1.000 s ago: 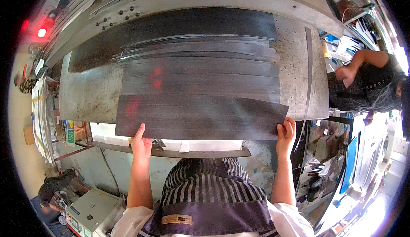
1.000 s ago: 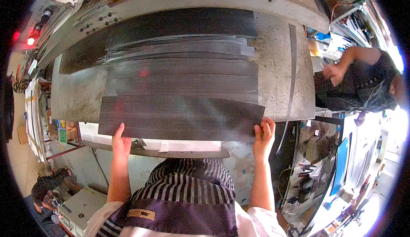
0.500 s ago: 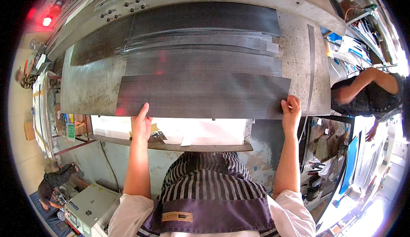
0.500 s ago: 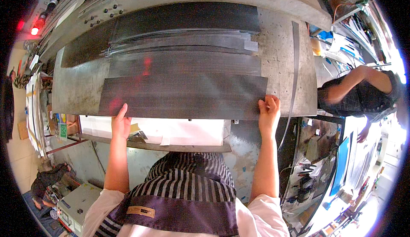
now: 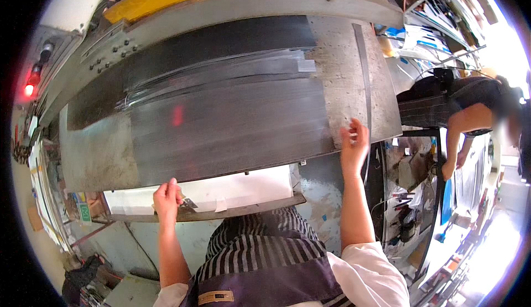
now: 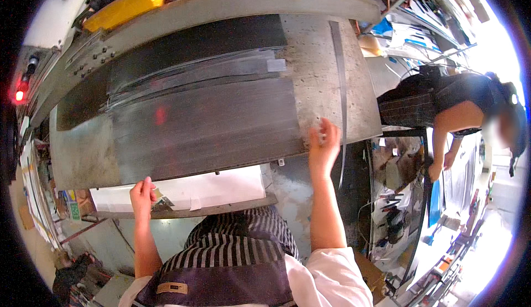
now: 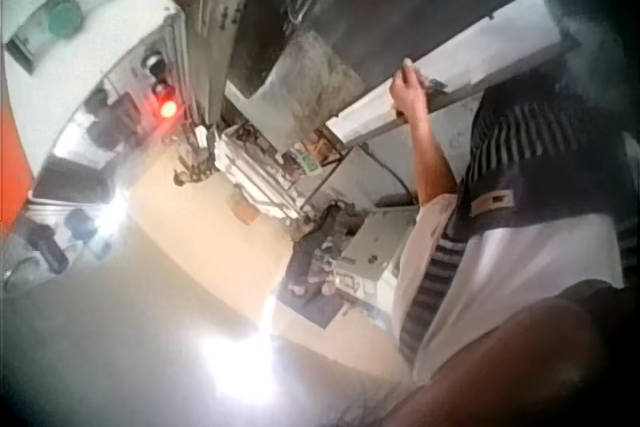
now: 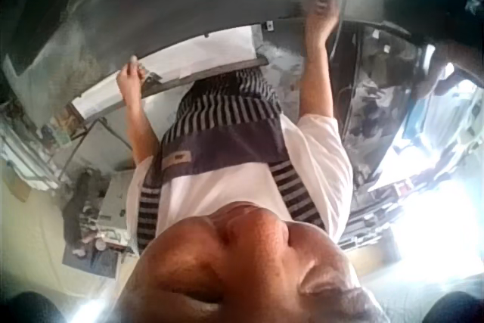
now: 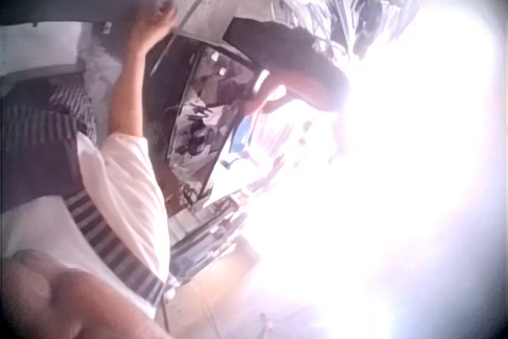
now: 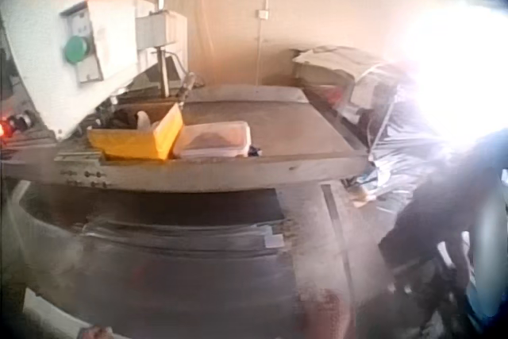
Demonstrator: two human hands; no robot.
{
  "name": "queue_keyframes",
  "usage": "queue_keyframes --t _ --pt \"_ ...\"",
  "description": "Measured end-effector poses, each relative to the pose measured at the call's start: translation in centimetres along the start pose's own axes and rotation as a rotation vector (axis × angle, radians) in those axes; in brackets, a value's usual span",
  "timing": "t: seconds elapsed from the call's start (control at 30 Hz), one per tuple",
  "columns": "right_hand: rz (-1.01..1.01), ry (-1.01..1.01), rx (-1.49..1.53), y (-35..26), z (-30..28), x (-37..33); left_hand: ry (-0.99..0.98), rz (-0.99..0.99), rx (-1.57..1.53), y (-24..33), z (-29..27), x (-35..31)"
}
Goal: The person removes a blue protective film from a stack of metal sheets and places them on a workbench. They then repeatedly align and place white paper strips between the metal sheets, adjusting their positions by hand.
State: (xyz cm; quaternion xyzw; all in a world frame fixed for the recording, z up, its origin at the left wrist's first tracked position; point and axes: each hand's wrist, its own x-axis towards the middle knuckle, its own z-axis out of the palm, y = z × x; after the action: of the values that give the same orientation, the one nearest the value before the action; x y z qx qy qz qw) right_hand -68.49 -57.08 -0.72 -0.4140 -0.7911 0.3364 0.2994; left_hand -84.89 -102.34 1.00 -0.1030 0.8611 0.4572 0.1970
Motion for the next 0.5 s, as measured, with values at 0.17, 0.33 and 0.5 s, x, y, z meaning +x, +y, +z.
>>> queue_keyframes --t 0.17,0.33,0.5 --pt "0.281 0.103 -0.350 8.9 -7.9 -0.1 -0.257 0.338 0.057 2.5 5.4 -3.3" --pt "0.710 -0.281 0.352 6.1 -9.3 -2.1 -0.722 0.482 -0.017 6.7 12.2 -4.9" --pt "0.807 -0.347 0.843 -5.0 -4.7 -8.2 -0.957 0.570 -0.107 14.4 20.4 -4.3"
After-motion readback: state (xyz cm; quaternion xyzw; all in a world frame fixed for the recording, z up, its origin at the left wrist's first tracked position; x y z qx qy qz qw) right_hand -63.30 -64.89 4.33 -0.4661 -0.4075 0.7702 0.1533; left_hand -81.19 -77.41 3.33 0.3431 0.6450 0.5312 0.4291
